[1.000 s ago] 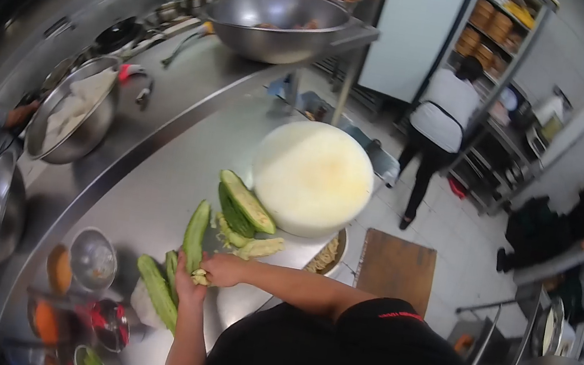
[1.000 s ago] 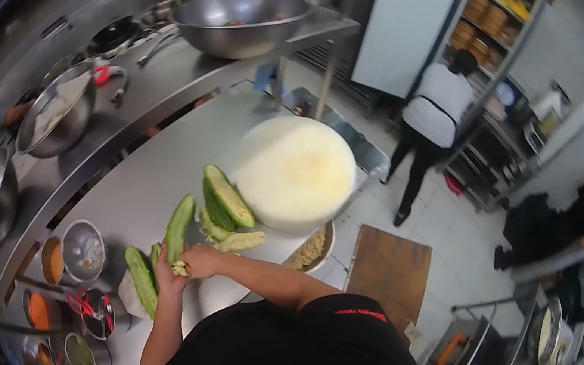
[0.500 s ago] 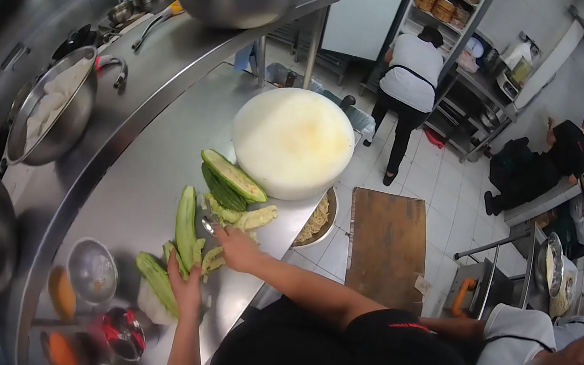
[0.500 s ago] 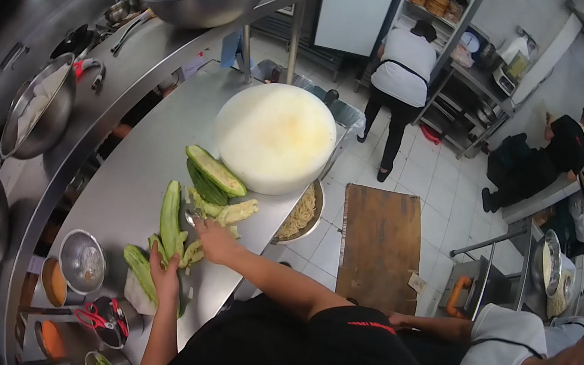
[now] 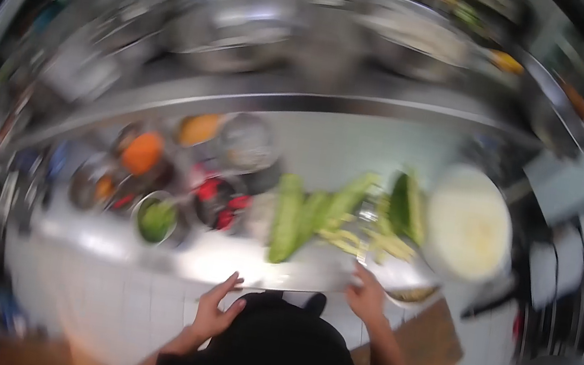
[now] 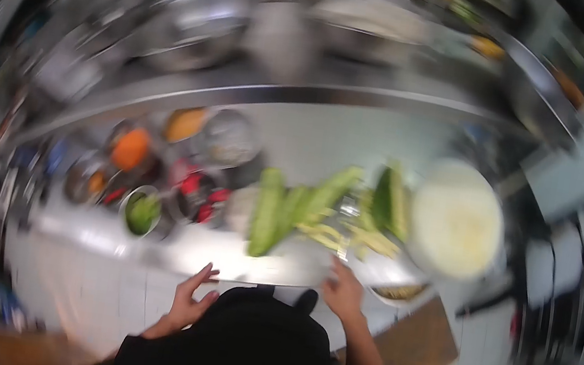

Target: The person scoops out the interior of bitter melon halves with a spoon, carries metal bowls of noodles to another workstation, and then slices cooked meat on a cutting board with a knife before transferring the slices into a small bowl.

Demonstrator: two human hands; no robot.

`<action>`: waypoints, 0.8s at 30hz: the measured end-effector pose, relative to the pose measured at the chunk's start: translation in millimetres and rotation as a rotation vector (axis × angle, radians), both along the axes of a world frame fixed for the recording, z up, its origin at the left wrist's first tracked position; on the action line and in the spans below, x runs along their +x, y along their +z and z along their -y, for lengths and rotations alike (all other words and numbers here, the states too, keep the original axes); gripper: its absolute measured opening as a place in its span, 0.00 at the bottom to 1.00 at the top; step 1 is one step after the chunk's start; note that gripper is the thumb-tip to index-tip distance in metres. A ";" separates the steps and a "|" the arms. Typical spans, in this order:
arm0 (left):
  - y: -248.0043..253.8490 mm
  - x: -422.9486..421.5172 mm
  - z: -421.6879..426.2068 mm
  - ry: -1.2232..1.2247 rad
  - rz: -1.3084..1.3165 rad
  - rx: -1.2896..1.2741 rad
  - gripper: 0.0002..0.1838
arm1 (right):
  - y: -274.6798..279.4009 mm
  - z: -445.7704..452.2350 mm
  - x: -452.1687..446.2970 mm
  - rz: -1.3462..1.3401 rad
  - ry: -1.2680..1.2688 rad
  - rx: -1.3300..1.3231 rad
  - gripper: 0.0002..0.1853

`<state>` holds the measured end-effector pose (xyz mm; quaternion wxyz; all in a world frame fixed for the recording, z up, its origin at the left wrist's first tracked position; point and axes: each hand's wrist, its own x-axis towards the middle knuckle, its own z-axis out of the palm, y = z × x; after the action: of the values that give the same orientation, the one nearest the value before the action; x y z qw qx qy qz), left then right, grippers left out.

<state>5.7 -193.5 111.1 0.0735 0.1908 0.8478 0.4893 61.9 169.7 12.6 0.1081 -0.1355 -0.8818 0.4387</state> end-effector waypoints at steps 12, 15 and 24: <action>12.9 -175.2 340.9 1.416 -0.230 0.071 0.31 | 13.5 121.0 10.6 0.039 -0.040 0.075 0.16; -3.1 -217.5 421.6 1.441 0.147 0.173 0.34 | 14.5 156.4 -2.0 0.024 -0.028 0.152 0.15; -83.9 -322.7 567.0 1.100 0.371 0.414 0.16 | 34.1 222.9 13.1 0.195 0.032 0.289 0.15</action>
<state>-317.0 -760.4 27.2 -0.0821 -0.3522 0.6825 0.6352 75.0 -53.2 46.7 0.0335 -0.1461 -0.9439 0.2941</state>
